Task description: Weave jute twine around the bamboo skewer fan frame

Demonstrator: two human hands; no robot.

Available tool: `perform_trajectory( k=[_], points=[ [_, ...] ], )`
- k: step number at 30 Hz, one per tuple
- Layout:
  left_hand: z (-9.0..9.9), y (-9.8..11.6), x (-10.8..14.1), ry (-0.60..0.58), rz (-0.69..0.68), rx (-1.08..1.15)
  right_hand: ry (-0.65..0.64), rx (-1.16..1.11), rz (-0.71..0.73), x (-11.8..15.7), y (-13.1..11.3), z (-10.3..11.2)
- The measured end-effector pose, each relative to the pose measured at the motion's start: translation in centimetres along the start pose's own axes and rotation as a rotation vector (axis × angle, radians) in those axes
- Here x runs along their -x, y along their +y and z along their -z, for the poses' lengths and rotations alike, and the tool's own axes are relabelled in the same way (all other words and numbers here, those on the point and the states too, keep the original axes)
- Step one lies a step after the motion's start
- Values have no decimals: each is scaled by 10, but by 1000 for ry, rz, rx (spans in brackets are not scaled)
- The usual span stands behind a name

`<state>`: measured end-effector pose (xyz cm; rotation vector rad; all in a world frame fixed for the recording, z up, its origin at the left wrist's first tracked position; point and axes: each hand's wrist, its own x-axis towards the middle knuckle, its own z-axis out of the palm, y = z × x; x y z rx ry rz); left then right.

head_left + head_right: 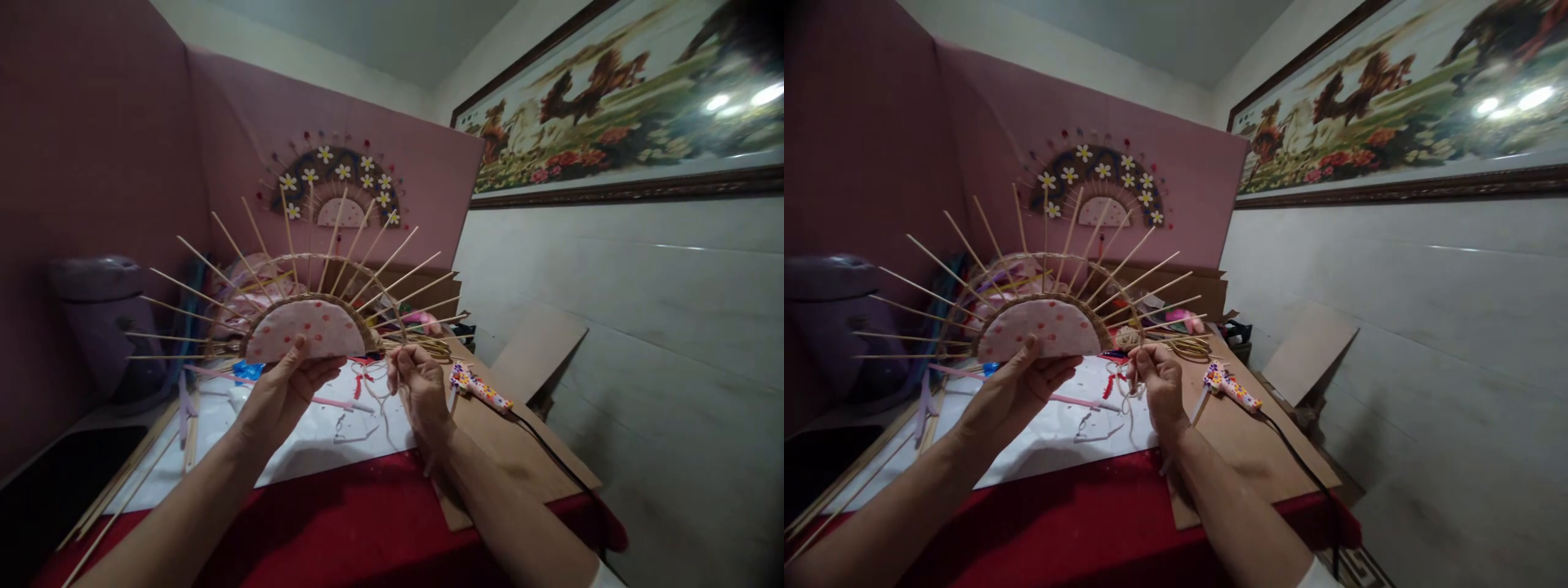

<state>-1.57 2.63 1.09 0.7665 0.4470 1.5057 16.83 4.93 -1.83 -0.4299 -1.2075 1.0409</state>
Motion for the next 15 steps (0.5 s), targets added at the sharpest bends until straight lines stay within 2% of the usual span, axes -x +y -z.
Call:
perform_trajectory(
  k=[3, 9, 15],
  points=[
    [0, 1, 1, 25, 26, 5, 14, -32, -25, 2, -7, -6],
    [0, 2, 0, 51, 44, 20, 56, -246, -213, 3, -12, -9],
    [1, 3, -4, 78, 42, -39, 82, -164, -258, 4, -9, -7]
  ],
)
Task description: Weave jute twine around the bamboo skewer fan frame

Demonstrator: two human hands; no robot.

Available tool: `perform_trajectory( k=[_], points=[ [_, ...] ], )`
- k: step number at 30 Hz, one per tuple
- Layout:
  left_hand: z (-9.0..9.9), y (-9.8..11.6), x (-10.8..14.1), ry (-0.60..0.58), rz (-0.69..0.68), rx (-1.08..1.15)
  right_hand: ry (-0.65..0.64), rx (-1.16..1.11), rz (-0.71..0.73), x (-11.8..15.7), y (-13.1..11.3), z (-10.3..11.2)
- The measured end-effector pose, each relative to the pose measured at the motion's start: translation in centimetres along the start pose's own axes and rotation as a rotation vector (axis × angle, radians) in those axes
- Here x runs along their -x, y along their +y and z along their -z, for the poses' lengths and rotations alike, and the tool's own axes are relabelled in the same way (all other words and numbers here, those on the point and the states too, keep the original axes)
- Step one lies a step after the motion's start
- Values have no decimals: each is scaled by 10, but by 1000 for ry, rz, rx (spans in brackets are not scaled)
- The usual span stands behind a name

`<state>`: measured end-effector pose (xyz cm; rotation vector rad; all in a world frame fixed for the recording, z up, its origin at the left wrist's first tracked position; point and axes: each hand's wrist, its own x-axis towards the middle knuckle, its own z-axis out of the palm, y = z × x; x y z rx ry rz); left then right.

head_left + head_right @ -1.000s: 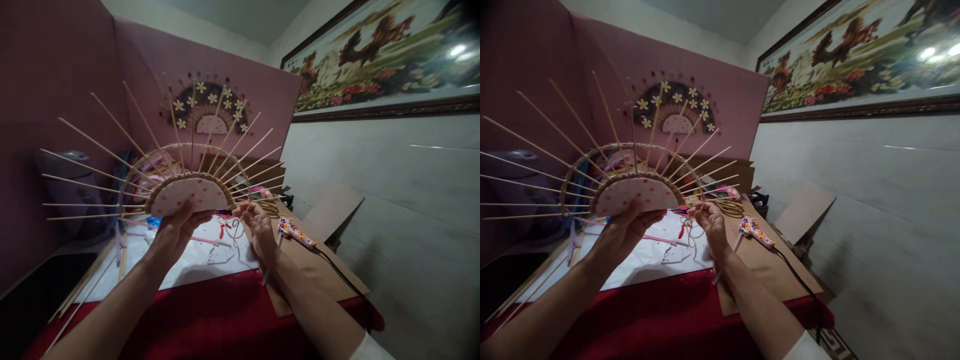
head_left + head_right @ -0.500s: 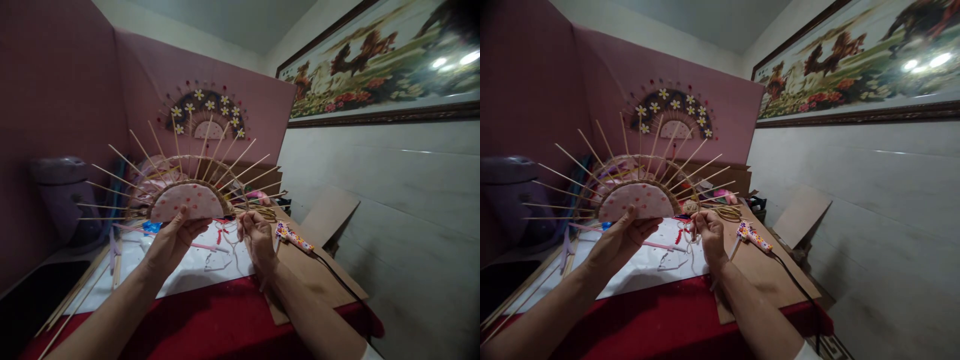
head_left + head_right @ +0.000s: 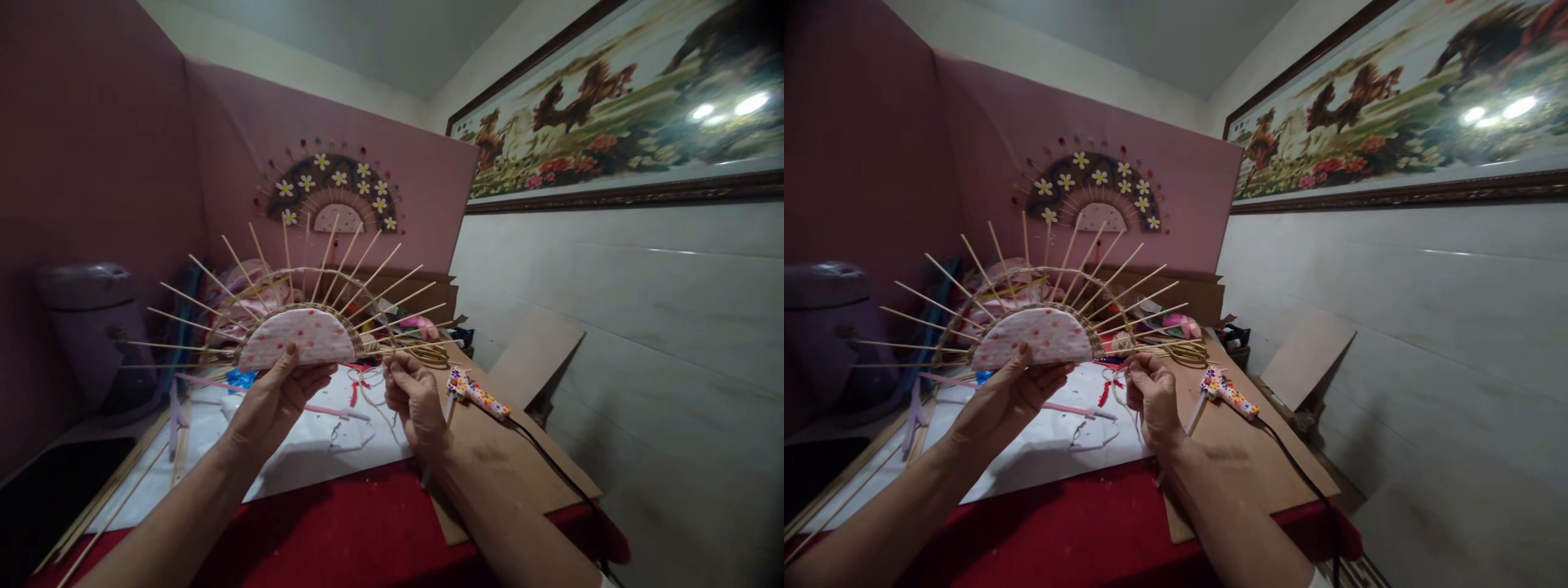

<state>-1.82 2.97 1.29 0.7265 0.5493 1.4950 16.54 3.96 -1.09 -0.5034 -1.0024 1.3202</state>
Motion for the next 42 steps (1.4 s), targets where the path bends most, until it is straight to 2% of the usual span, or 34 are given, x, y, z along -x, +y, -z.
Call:
perform_trajectory(
  k=[6, 12, 18, 25, 29, 34, 37, 42],
  points=[
    [5, -2, -3, -24, -16, -8, 62, 117, 63, 4, 0, -5],
    [6, -1, -4, 2, -21, -36, 78, 294, 160, 1, 10, 3],
    [5, 1, -2, 2, -15, -66, 94, 285, 112, 2, 13, 0],
    [1, 5, 1, -23, -73, -151, 78, 191, 33, 7, 11, -4],
    [0, 6, 2, -26, -85, -154, 50, 148, 1, 8, 13, -4],
    [0, 6, 3, -19, -88, -145, 68, 110, 27, 5, 13, -5],
    [1, 6, 2, -18, -89, -147, 55, 77, -33, 4, 12, -4],
    [3, 5, 0, -14, -82, -128, 51, 138, -45, 7, 10, -4]
  ],
)
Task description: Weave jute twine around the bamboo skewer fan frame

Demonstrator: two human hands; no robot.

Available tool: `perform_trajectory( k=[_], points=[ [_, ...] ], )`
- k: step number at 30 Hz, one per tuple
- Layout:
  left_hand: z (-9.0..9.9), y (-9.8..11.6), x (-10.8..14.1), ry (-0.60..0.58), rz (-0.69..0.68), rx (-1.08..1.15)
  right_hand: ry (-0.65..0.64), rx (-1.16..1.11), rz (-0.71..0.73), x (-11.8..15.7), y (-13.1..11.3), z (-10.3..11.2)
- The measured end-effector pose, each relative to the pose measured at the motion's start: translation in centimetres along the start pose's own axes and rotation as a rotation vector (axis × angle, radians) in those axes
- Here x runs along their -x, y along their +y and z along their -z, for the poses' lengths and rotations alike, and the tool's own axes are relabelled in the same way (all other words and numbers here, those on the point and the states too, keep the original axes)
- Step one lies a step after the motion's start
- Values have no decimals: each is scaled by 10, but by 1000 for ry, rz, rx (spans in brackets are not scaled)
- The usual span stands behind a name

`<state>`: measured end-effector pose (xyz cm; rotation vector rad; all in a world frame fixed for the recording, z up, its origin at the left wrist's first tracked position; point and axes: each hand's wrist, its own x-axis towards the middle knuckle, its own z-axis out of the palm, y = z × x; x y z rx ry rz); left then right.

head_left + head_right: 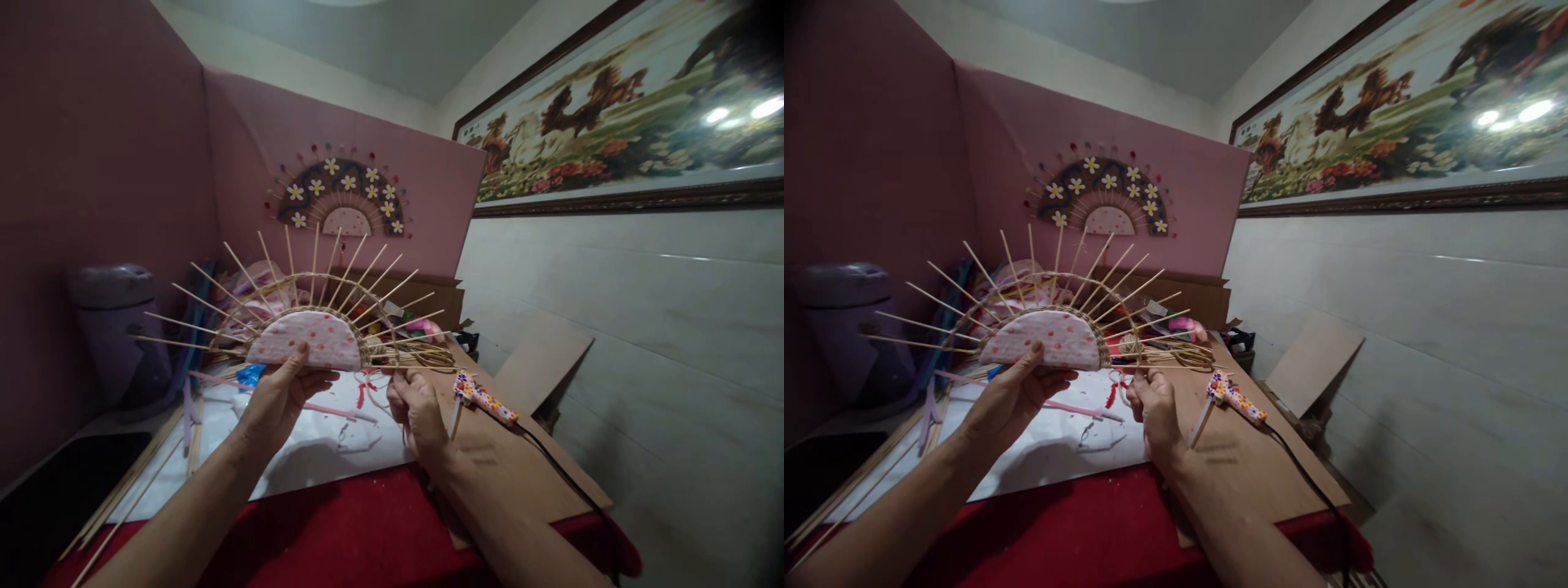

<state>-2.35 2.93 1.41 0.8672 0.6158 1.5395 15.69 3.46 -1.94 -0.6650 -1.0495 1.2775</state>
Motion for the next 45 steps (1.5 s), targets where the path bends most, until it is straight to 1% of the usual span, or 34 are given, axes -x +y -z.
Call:
perform_trajectory(
  k=[4, 7, 10, 15, 17, 20, 24, 27, 31, 34, 36, 39, 42, 44, 45],
  points=[
    [2, 0, -1, -6, 15, 2, -1, 44, 37, 2, 0, -1],
    [2, 0, -1, -22, 23, -15, 4, 32, 29, 2, 0, -1],
    [0, 1, 0, -17, -5, -25, 10, 22, -5, 1, 1, -1],
    [-4, 2, 4, -15, -70, -46, -10, -17, -19, 4, 3, -4],
    [-4, 0, 4, -21, -102, -30, -25, -45, -45, 5, 5, -6],
    [-6, -6, 4, -16, -145, -8, -41, -93, -126, 7, 9, -9],
    [-11, -12, 6, -36, -160, 53, -91, -135, -224, 13, 13, -16],
    [-16, -10, 10, -66, -119, 91, -148, -160, -280, 20, 15, -24],
    [-21, -5, 17, -134, 0, 93, -254, -145, -322, 25, 19, -31],
    [-22, -3, 18, -130, -2, 88, -316, -71, -325, 26, 22, -34],
    [-21, -4, 17, -101, -46, 76, -328, 53, -277, 27, 23, -33],
    [-20, -5, 15, -68, -99, 53, -297, 401, -91, 31, 22, -30],
    [-20, -3, 14, -49, -78, 36, -239, 837, 157, 35, 15, -24],
    [-20, 0, 14, -28, -38, 13, -206, 1042, 307, 37, 9, -20],
    [-20, 1, 14, -15, -16, -3, -190, 1103, 370, 36, 6, -18]
  ],
)
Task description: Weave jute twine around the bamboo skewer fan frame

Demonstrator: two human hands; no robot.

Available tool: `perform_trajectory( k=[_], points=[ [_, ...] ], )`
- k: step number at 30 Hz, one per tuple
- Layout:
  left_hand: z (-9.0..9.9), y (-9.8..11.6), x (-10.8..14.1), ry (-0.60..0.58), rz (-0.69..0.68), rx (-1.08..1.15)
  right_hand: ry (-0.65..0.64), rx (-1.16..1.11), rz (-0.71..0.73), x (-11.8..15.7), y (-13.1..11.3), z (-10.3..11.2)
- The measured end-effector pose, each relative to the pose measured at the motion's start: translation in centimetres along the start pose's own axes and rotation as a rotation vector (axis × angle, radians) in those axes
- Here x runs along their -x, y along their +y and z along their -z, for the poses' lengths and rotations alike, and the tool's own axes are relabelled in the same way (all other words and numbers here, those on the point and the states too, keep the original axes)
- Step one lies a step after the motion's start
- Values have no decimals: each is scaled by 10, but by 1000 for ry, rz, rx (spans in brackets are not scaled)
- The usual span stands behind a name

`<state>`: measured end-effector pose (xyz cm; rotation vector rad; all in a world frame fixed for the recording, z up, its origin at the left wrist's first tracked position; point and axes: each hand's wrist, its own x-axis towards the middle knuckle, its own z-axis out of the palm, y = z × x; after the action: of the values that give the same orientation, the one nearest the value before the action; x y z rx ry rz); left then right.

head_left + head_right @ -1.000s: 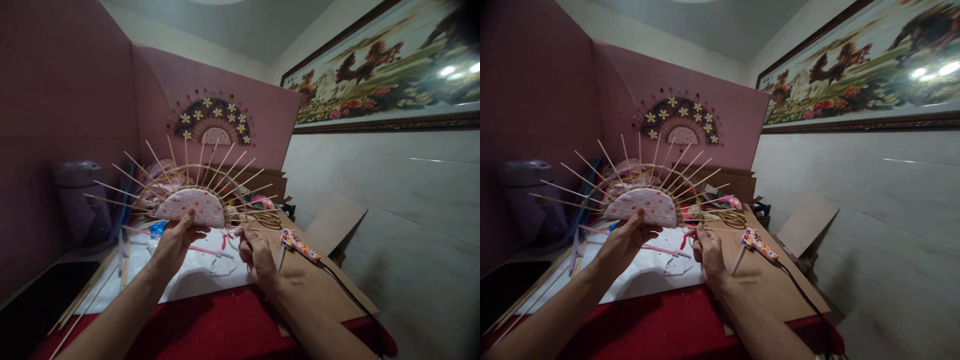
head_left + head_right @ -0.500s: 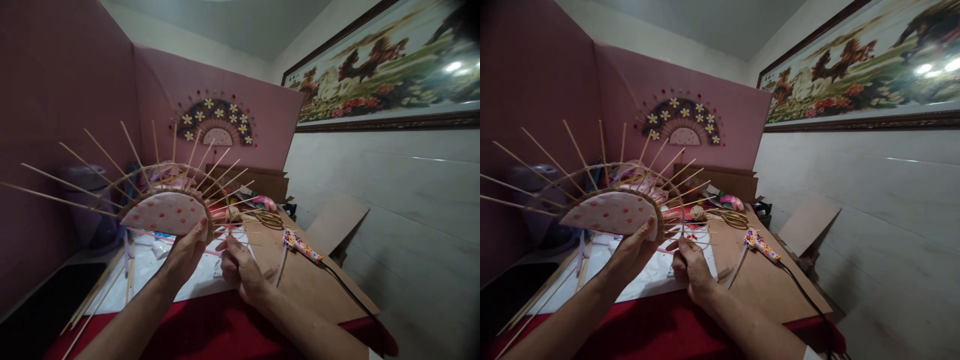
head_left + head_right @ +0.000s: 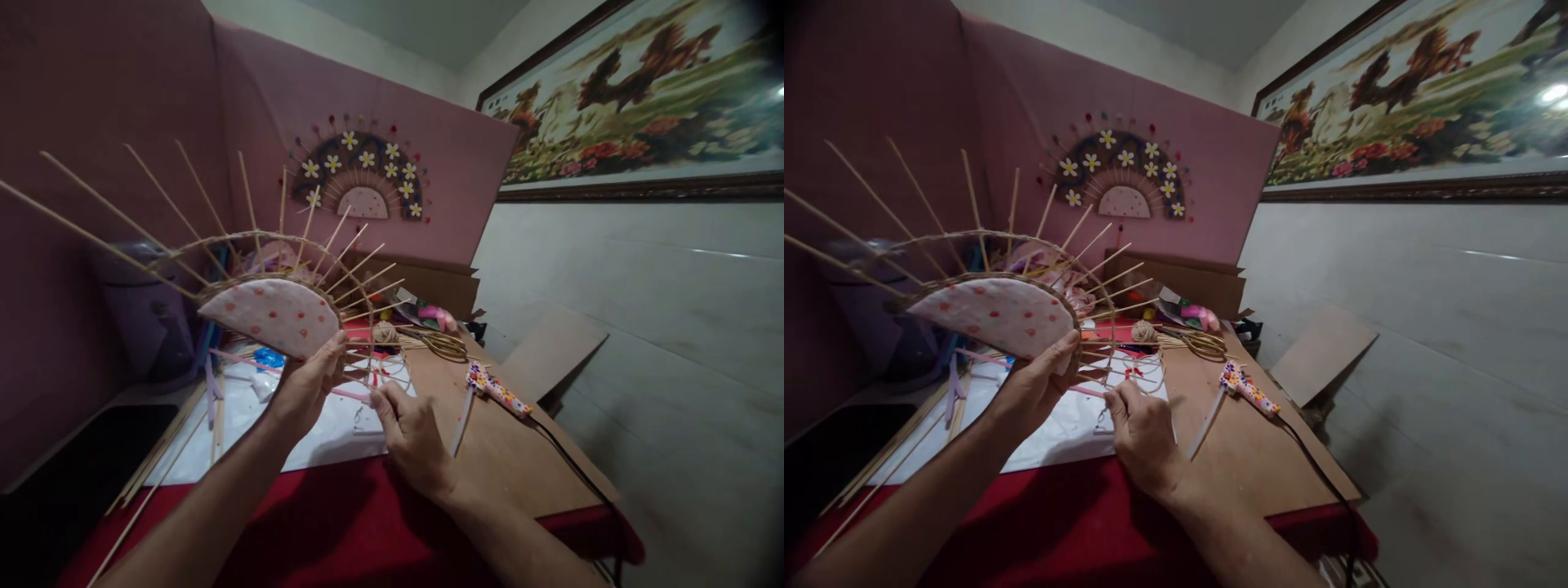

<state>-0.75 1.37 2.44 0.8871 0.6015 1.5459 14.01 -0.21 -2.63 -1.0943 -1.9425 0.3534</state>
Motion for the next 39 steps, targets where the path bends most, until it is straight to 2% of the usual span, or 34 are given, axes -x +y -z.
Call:
perform_trajectory(
  k=[3, 6, 12, 15, 24, 33, 39],
  points=[
    [2, 1, -2, 2, 64, -55, 61, 109, 95, -2, 3, 8],
    [6, -1, -3, -31, 89, -125, 70, 143, 167, -5, 8, 12],
    [10, -3, -3, -203, 239, -130, 64, 139, 197, -8, 14, 16],
    [12, -3, -4, -234, 301, -121, 64, 142, 199, -10, 16, 16],
    [14, -2, -5, -226, 333, -71, 156, 206, 148, -11, 19, 16],
    [12, 0, -4, -145, 294, -32, 136, 233, 141, -15, 25, 21],
    [11, 1, -4, -130, 281, -19, 121, 118, 167, -22, 34, 29]
  ],
)
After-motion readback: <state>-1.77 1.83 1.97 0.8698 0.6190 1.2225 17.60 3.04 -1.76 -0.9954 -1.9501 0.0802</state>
